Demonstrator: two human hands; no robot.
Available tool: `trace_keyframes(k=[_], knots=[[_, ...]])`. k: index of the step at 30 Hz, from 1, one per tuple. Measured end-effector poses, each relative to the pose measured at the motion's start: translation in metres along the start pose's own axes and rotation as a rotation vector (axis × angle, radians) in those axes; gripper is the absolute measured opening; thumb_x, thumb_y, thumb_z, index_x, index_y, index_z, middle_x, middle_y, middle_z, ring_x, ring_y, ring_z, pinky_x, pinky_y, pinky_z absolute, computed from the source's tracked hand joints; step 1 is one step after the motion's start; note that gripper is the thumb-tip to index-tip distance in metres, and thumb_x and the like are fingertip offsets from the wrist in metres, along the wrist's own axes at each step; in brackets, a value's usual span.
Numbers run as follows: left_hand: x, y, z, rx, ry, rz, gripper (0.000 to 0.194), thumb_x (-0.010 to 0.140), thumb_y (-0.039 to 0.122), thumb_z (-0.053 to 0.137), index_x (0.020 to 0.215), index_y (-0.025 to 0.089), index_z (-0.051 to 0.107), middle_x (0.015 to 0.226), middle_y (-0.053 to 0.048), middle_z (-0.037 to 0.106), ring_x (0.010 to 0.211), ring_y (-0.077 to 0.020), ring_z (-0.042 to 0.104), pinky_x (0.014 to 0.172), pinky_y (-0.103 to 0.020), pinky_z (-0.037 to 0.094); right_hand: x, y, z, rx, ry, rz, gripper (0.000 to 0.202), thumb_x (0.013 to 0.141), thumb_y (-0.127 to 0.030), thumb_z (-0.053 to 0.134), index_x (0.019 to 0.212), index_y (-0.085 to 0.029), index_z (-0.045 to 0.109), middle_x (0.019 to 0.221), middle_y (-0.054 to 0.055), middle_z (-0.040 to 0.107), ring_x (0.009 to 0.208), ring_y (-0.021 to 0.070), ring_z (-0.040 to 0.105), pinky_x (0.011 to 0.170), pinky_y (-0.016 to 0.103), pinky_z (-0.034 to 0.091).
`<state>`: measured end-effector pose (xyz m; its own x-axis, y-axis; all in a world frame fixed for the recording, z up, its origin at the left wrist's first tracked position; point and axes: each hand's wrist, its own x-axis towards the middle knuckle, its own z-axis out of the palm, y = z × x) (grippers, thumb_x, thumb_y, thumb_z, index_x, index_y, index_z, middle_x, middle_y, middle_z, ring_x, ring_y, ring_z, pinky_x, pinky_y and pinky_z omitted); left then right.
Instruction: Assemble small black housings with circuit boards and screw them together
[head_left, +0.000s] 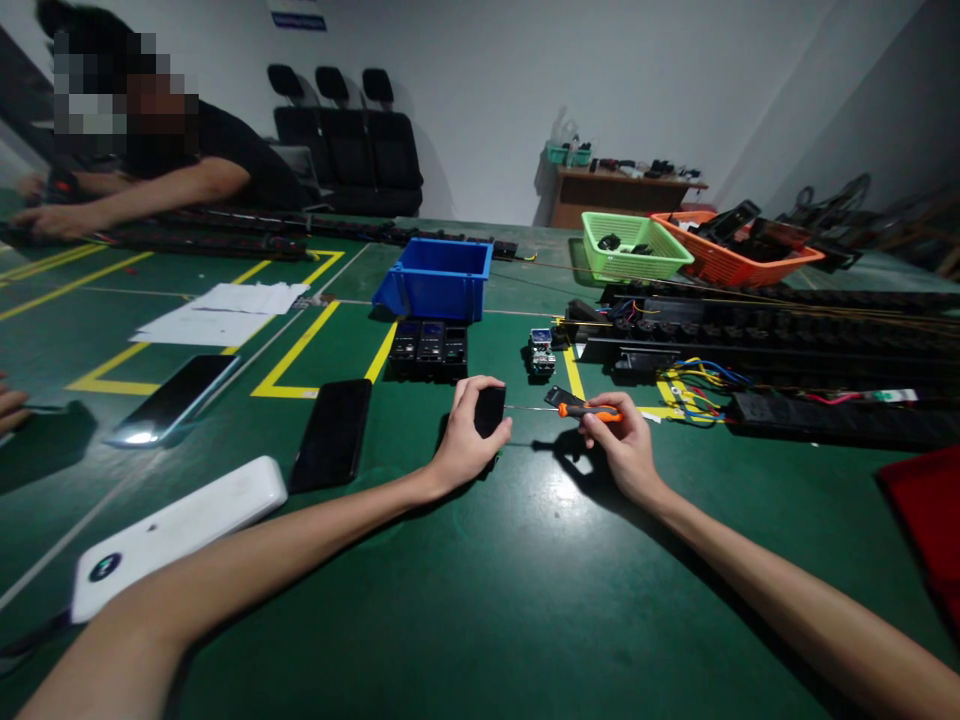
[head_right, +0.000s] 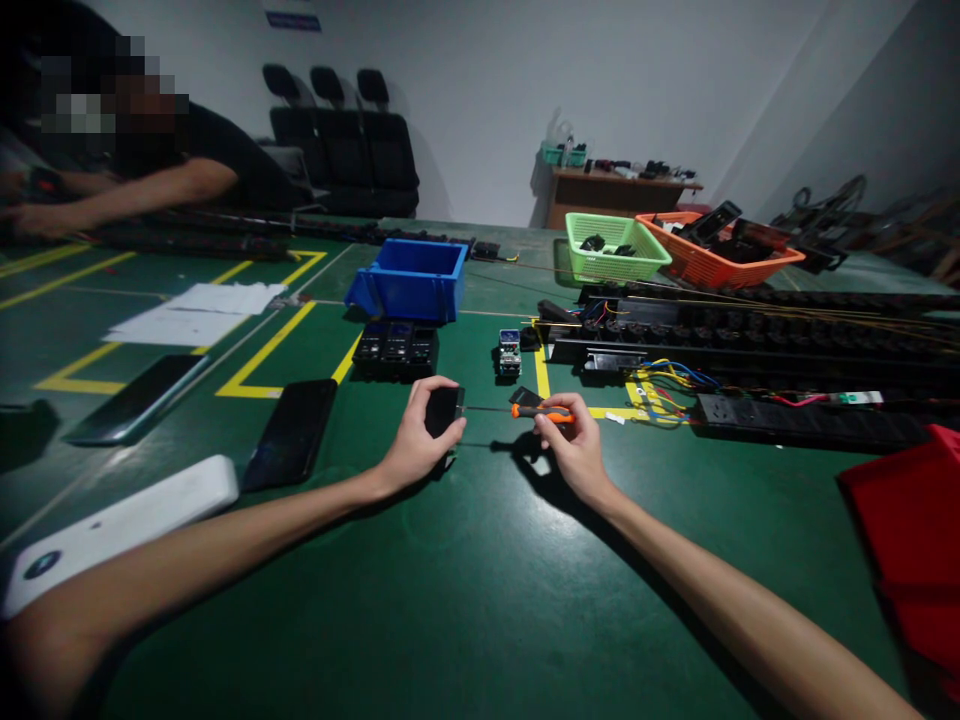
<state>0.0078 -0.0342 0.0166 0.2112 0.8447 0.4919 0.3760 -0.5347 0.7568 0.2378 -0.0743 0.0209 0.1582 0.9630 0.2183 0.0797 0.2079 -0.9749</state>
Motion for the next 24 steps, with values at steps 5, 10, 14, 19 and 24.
trace_keyframes(k=[5,10,14,19,24], knots=[[-0.0002,0.0007,-0.0009,0.002,-0.007,0.02,0.039,0.081,0.019,0.061,0.117,0.025,0.047,0.115,-0.006,0.049,0.111,-0.0204,0.051,0.097,-0.039,0.044,-0.0011,-0.002,0.0007,-0.026,-0.027,0.019,0.025,0.087,-0.045,0.059,0.097,-0.022,0.057,0.062,-0.005,0.056,0.048,0.0091,0.05,0.047,0.021,0.04],[-0.0002,0.0008,-0.0004,0.008,0.0,0.024,0.04,0.08,0.019,0.061,0.117,0.025,0.047,0.116,-0.006,0.048,0.111,-0.0203,0.051,0.098,-0.039,0.044,-0.0018,-0.0012,0.0003,-0.134,0.007,-0.029,0.024,0.084,-0.044,0.064,0.092,-0.021,0.061,0.057,-0.005,0.052,0.047,0.0088,0.046,0.045,0.021,0.037],[-0.0001,0.0007,-0.0004,0.017,0.003,0.024,0.039,0.081,0.019,0.061,0.117,0.025,0.047,0.115,-0.006,0.048,0.111,-0.0203,0.051,0.098,-0.039,0.044,-0.0024,0.0018,-0.001,-0.158,0.025,-0.085,0.023,0.083,-0.042,0.066,0.092,-0.021,0.064,0.073,-0.001,0.061,0.055,0.0104,0.054,0.052,0.024,0.044],[0.0,-0.0002,-0.0009,0.006,-0.007,0.013,0.04,0.081,0.019,0.061,0.117,0.025,0.047,0.116,-0.006,0.048,0.11,-0.0207,0.051,0.096,-0.039,0.045,-0.0021,0.0041,-0.0018,-0.143,0.02,-0.155,0.015,0.083,-0.035,0.067,0.09,-0.022,0.064,0.086,0.002,0.062,0.062,0.0115,0.057,0.057,0.026,0.047],[-0.0001,0.0001,-0.0009,0.003,-0.008,0.004,0.039,0.081,0.019,0.06,0.117,0.025,0.047,0.115,-0.006,0.048,0.11,-0.0204,0.051,0.096,-0.039,0.045,-0.0027,0.0017,-0.0025,-0.149,-0.006,-0.217,0.009,0.083,-0.03,0.068,0.086,-0.022,0.063,0.088,0.002,0.059,0.069,0.0129,0.057,0.059,0.026,0.046]])
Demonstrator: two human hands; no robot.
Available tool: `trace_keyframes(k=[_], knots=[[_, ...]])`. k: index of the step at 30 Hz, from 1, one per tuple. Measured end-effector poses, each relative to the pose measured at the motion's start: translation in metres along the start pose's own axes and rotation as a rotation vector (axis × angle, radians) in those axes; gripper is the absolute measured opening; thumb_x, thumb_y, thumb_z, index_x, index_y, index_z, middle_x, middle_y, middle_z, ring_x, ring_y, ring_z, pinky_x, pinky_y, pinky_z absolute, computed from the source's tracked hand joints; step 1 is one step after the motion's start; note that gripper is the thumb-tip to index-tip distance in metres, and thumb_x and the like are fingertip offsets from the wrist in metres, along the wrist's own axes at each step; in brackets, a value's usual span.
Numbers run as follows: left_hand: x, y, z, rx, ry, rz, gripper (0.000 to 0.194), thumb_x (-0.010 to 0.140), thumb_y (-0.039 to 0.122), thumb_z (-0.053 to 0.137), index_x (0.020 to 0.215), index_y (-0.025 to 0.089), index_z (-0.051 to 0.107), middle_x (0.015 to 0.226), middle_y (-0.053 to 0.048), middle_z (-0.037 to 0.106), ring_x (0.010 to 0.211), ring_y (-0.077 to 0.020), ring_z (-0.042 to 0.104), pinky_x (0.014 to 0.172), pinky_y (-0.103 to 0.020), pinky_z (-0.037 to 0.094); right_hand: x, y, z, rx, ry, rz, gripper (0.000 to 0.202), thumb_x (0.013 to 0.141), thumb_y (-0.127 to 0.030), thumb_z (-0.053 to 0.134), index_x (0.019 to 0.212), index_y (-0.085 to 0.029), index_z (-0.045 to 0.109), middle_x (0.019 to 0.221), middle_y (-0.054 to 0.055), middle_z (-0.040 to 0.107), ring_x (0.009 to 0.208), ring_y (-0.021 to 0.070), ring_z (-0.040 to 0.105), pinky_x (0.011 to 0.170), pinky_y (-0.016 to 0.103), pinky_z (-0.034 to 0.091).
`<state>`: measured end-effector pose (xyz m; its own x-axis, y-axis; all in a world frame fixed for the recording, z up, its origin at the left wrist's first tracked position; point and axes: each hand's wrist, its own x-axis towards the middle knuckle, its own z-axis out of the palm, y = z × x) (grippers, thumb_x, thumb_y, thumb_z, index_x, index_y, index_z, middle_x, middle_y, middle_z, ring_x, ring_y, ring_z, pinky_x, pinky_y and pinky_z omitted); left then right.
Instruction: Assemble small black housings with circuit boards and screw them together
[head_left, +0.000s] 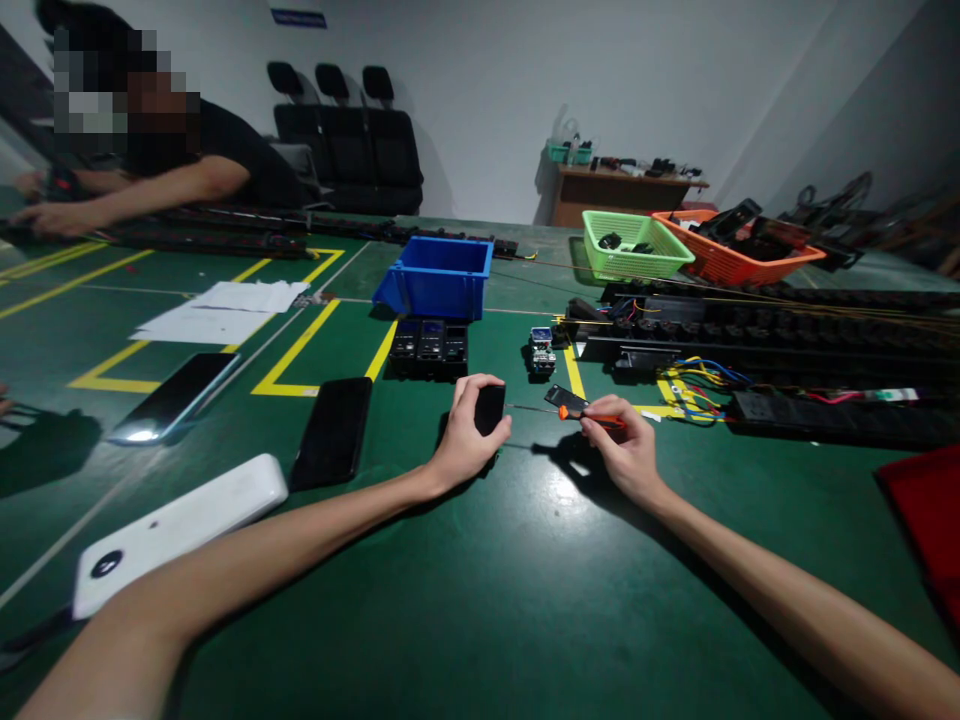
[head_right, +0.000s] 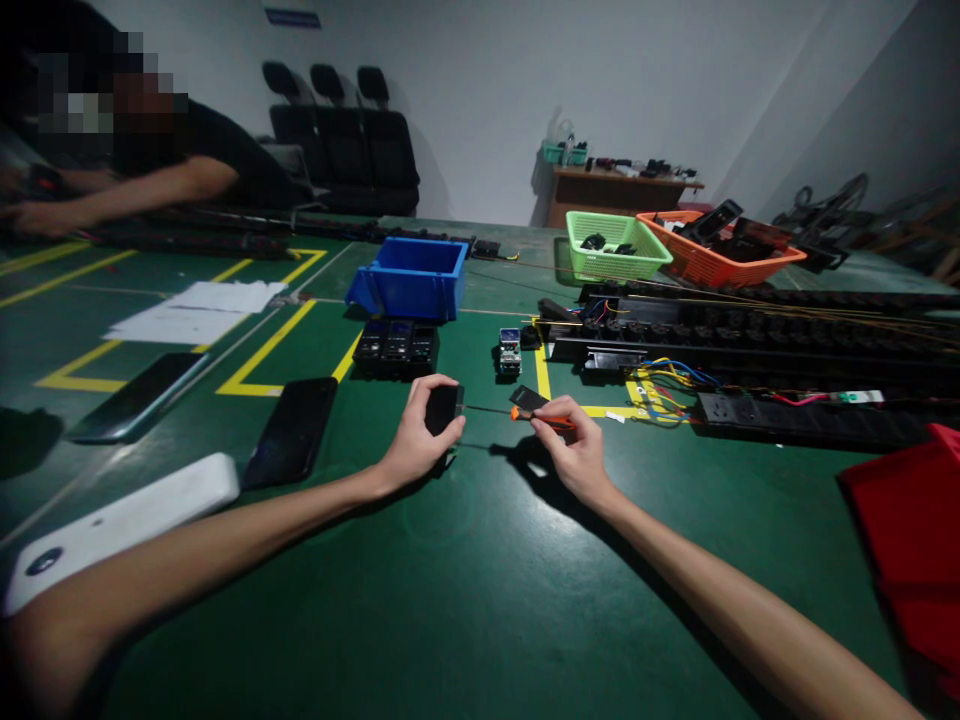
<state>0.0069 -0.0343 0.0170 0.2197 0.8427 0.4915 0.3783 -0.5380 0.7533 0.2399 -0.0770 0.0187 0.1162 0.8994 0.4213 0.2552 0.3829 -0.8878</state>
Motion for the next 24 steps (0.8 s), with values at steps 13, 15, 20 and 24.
trace_keyframes(k=[13,15,20,24], knots=[[0.0,0.0,0.0,0.009,0.006,0.043,0.039,0.08,0.018,0.061,0.116,0.024,0.047,0.114,-0.006,0.049,0.11,-0.02,0.05,0.099,-0.039,0.042,0.003,-0.001,0.002,0.15,0.006,0.264,0.03,0.091,-0.046,0.054,0.111,-0.025,0.054,0.057,-0.008,0.045,0.042,0.0071,0.038,0.039,0.019,0.026],[0.0,0.0,0.001,0.007,0.007,0.048,0.039,0.08,0.018,0.061,0.116,0.024,0.047,0.115,-0.006,0.049,0.111,-0.0202,0.05,0.1,-0.039,0.042,0.004,0.002,0.002,0.157,0.013,0.245,0.03,0.089,-0.045,0.058,0.111,-0.025,0.054,0.057,-0.008,0.044,0.043,0.0066,0.037,0.04,0.019,0.025],[0.0,0.0,0.0,0.002,0.003,0.048,0.039,0.08,0.018,0.061,0.116,0.024,0.047,0.115,-0.006,0.049,0.111,-0.0203,0.05,0.099,-0.039,0.042,0.004,0.007,0.001,0.172,0.029,0.197,0.025,0.085,-0.039,0.065,0.102,-0.024,0.053,0.068,-0.005,0.057,0.049,0.0074,0.046,0.046,0.02,0.035],[0.0,-0.001,0.0,-0.001,0.007,0.043,0.039,0.08,0.018,0.061,0.116,0.024,0.047,0.114,-0.005,0.049,0.111,-0.0199,0.05,0.1,-0.039,0.042,0.003,0.009,0.0,0.149,0.023,0.178,0.02,0.085,-0.037,0.065,0.09,-0.022,0.055,0.065,-0.005,0.056,0.049,0.0076,0.047,0.047,0.02,0.037]])
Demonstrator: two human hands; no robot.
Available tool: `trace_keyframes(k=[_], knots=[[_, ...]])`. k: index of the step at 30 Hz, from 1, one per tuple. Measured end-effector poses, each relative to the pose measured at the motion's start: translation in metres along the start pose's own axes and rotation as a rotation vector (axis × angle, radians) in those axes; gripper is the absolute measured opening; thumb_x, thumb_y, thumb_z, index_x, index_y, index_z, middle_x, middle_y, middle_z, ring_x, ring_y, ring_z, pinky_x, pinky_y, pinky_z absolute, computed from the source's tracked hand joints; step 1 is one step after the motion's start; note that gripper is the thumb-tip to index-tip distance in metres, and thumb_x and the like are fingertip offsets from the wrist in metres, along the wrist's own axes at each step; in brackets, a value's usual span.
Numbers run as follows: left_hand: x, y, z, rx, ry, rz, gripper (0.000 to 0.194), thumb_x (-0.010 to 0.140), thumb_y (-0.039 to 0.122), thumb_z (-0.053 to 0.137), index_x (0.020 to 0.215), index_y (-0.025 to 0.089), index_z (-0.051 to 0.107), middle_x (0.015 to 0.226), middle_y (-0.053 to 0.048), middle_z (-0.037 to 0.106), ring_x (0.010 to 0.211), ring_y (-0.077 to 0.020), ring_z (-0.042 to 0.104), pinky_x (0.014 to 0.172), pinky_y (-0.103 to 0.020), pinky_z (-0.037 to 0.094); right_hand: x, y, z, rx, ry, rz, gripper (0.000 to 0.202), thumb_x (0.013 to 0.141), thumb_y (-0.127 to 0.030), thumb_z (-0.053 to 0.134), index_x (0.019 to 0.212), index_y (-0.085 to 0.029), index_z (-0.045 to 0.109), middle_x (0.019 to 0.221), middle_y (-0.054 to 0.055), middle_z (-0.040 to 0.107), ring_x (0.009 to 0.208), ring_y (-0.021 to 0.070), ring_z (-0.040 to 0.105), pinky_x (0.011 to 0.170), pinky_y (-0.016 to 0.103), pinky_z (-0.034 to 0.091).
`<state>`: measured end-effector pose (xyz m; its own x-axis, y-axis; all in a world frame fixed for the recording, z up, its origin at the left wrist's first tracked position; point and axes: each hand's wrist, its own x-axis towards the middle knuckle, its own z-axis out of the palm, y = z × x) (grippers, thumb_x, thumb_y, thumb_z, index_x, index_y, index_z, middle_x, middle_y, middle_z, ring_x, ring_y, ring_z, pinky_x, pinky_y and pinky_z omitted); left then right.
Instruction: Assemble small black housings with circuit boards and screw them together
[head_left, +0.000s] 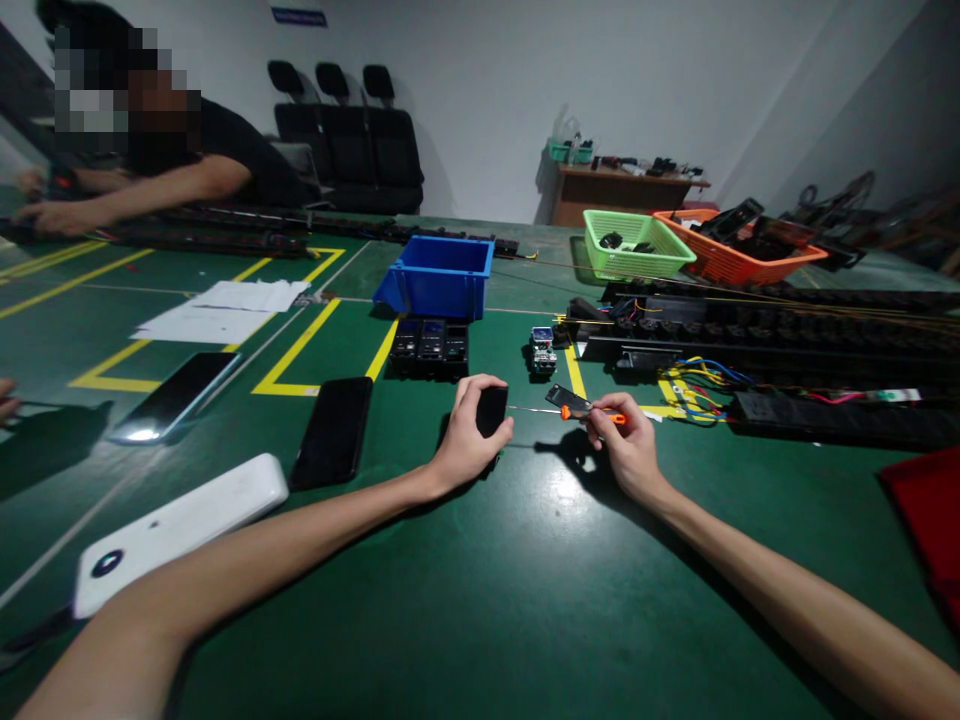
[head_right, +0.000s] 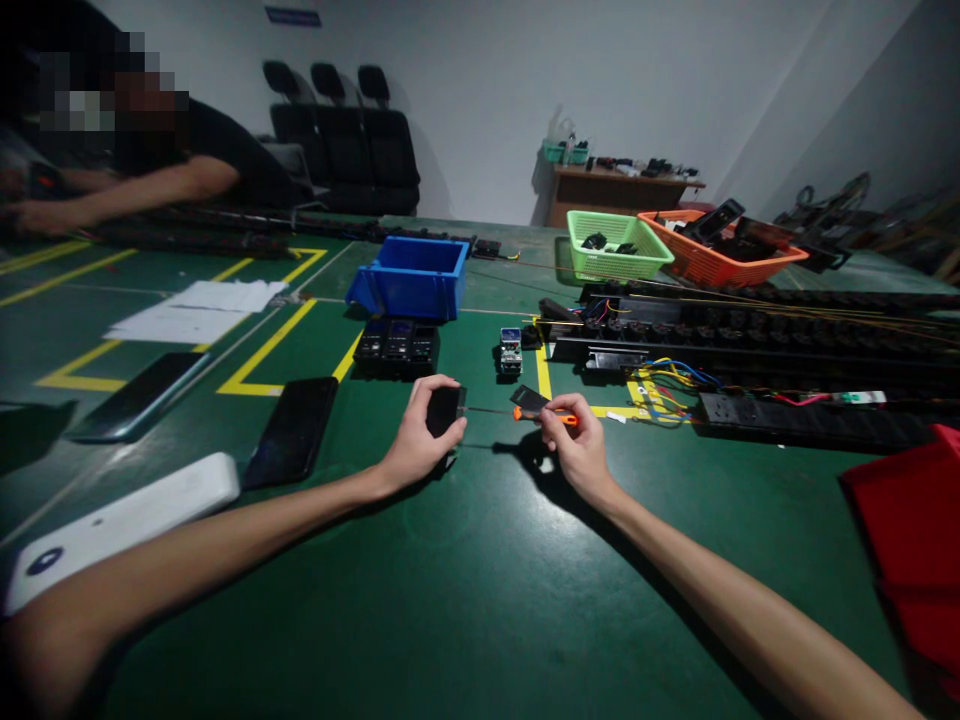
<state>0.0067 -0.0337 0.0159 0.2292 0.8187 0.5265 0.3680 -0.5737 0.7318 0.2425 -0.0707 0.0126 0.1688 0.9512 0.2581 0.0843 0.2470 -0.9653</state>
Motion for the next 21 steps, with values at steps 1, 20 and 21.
trace_keyframes(k=[1,20,21], knots=[[0.0001,-0.0003,0.0,0.0,0.002,-0.002,0.039,0.08,0.018,0.061,0.116,0.024,0.047,0.114,-0.005,0.049,0.11,-0.0198,0.05,0.099,-0.038,0.042,-0.0002,-0.0001,-0.0001,-0.002,-0.003,-0.004,0.019,0.084,-0.037,0.066,0.09,-0.022,0.055,0.065,-0.005,0.056,0.048,0.0074,0.047,0.046,0.021,0.036],[0.0011,0.0011,-0.0008,0.008,-0.005,-0.011,0.039,0.08,0.018,0.061,0.116,0.024,0.048,0.113,-0.005,0.049,0.109,-0.0196,0.051,0.098,-0.038,0.043,-0.0013,-0.0029,-0.0007,-0.016,-0.071,0.036,0.021,0.086,-0.04,0.062,0.095,-0.022,0.056,0.068,-0.004,0.056,0.054,0.0097,0.05,0.052,0.022,0.04],[0.0011,0.001,-0.0007,0.008,-0.004,-0.01,0.039,0.08,0.018,0.061,0.116,0.024,0.048,0.113,-0.005,0.049,0.109,-0.0196,0.05,0.098,-0.038,0.043,-0.0007,-0.0022,-0.0002,-0.004,-0.073,0.051,0.021,0.087,-0.041,0.061,0.094,-0.022,0.056,0.066,-0.004,0.056,0.052,0.0094,0.049,0.05,0.022,0.039]])
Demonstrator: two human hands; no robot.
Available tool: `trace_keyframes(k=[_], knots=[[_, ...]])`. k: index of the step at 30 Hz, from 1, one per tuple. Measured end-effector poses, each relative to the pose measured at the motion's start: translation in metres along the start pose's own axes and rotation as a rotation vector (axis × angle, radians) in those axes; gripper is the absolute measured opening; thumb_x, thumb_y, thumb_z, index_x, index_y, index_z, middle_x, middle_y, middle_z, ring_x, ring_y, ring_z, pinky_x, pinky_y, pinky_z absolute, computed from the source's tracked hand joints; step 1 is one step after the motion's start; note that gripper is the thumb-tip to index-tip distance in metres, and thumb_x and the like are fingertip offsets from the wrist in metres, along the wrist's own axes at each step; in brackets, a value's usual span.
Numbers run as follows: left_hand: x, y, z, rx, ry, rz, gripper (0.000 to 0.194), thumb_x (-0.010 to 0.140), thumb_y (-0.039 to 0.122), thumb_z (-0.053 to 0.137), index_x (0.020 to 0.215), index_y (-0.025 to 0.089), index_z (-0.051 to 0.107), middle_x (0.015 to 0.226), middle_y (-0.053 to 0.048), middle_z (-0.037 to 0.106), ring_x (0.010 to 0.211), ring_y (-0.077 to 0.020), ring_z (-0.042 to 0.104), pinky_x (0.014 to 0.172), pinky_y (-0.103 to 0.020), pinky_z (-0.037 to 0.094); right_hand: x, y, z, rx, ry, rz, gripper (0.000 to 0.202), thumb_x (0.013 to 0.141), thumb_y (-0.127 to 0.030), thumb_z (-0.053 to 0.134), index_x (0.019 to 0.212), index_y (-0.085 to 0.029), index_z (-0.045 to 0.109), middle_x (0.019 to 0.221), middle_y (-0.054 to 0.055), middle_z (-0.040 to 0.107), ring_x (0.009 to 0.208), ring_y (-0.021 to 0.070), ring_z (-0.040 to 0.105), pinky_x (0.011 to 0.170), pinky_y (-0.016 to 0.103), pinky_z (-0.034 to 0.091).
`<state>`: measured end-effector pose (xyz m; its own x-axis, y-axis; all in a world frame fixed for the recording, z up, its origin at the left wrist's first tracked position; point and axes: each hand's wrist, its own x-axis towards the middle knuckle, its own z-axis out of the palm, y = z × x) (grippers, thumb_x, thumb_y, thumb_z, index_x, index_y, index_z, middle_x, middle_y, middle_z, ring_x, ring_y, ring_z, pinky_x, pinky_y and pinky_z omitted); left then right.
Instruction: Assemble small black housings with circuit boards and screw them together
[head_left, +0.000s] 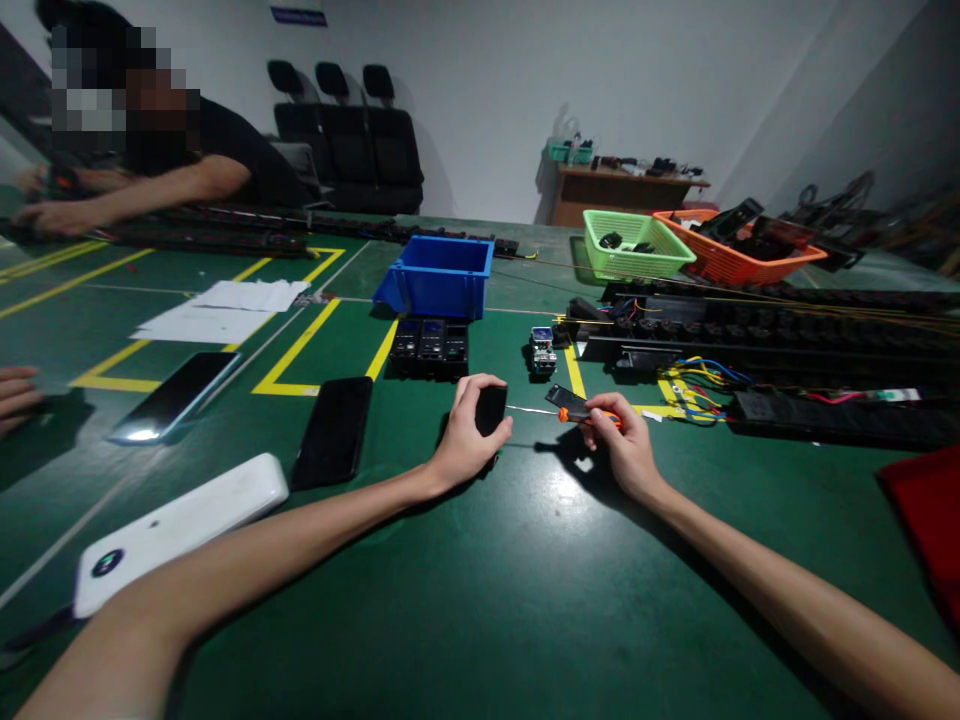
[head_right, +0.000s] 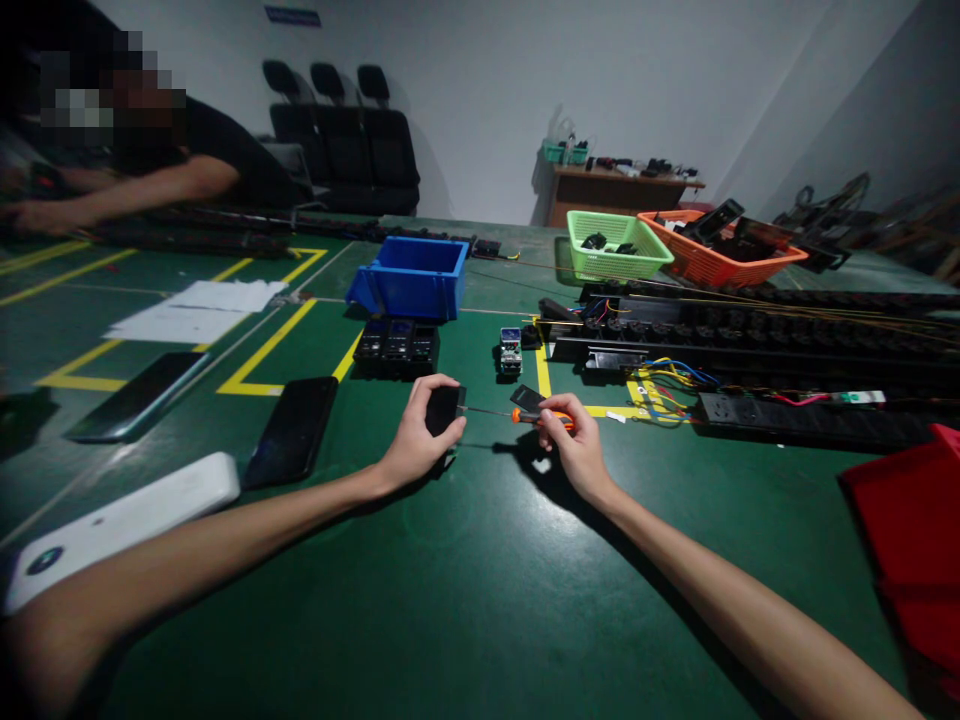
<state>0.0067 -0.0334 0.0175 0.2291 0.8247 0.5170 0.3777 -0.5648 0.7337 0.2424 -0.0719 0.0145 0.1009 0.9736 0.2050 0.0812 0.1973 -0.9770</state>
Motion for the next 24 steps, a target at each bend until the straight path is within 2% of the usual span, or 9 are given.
trace_keyframes(k=[7,14,20,24], knots=[[-0.0003,-0.0005,0.0,-0.005,-0.004,0.003,0.039,0.08,0.018,0.061,0.116,0.024,0.047,0.114,-0.005,0.049,0.109,-0.0191,0.05,0.098,-0.037,0.042,0.0019,0.0028,0.0008,-0.058,0.002,0.039,0.027,0.089,-0.046,0.057,0.081,-0.02,0.057,0.054,-0.007,0.045,0.042,0.0062,0.038,0.042,0.02,0.027],[0.0001,0.0012,-0.0006,-0.005,-0.008,-0.008,0.039,0.08,0.019,0.061,0.116,0.025,0.047,0.114,-0.005,0.049,0.109,-0.0199,0.051,0.098,-0.039,0.043,-0.0016,-0.0042,0.0013,-0.088,0.048,-0.01,0.023,0.085,-0.042,0.063,0.09,-0.02,0.058,0.063,-0.005,0.053,0.049,0.0074,0.046,0.047,0.02,0.036],[0.0,0.0012,-0.0009,-0.015,-0.016,-0.017,0.039,0.08,0.019,0.061,0.117,0.024,0.047,0.114,-0.005,0.049,0.108,-0.0196,0.051,0.097,-0.039,0.044,-0.0027,-0.0034,0.0013,-0.109,0.078,-0.054,0.023,0.083,-0.041,0.066,0.091,-0.022,0.056,0.066,-0.004,0.054,0.051,0.0097,0.05,0.049,0.023,0.042],[0.0,0.0008,-0.0007,-0.012,-0.014,-0.024,0.039,0.08,0.02,0.061,0.116,0.025,0.047,0.114,-0.005,0.049,0.108,-0.0198,0.052,0.096,-0.039,0.045,-0.0039,-0.0008,0.001,-0.099,0.109,-0.102,0.026,0.08,-0.038,0.07,0.093,-0.023,0.054,0.083,-0.002,0.058,0.055,0.0092,0.053,0.05,0.024,0.044]])
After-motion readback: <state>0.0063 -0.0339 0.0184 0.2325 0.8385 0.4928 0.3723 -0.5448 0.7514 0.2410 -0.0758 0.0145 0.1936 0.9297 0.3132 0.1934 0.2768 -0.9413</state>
